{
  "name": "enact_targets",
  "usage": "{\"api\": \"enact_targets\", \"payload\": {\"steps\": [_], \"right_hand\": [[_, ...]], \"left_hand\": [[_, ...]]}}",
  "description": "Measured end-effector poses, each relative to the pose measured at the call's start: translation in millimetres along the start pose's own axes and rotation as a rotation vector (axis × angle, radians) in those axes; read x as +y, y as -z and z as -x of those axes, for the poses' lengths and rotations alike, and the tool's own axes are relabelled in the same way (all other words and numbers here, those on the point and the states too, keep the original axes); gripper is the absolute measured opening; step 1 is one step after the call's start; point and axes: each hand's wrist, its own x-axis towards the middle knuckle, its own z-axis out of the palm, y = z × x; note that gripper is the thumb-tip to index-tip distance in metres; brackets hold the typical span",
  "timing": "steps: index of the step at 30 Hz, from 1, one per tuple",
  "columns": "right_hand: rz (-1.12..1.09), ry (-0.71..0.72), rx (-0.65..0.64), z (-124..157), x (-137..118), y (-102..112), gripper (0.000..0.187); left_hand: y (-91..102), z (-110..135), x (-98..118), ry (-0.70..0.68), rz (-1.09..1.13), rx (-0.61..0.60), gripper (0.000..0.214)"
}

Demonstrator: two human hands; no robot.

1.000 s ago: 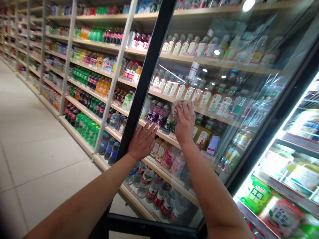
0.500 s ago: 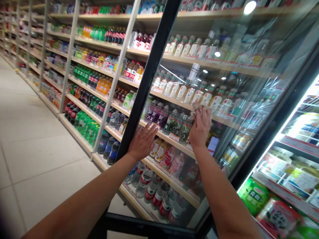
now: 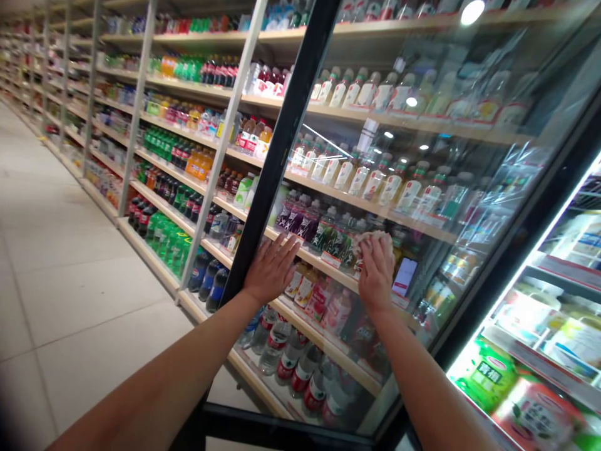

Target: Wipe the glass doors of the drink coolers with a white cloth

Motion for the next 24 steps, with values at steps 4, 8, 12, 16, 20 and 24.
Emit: {"api": "enact_targets", "payload": {"steps": [4,8,12,16,20,24], "right_hand": [[-0.033,0.07,-0.044,23,-3,8,0.06],[-0.021,0.01,-0.044,43,-3,15,0.06],[-0.007,0.023,-0.113,61,-5,20,0.058],[-0.009,0.025,-0.112,65,-3,21,0.058],[-0.007,-0.065,-0.073,74,-9,20,0.06],[0.0,-0.048,-0.11,67,6,23,0.051]], "left_hand": [[0.3,0,0,0.0,0.005,0.007,0.056],[-0.3,0,0,0.0,0.01,0.015,0.056],[-0.8,0,0,-0.003,0.018,0.002,0.057],[-0.9,0,0,0.002,0.015,0.002,0.057],[-1.1,0,0,-0.003,0.015,0.017,0.057],[-1.6,0,0,-0.01,0.01,0.013,0.058]]}}
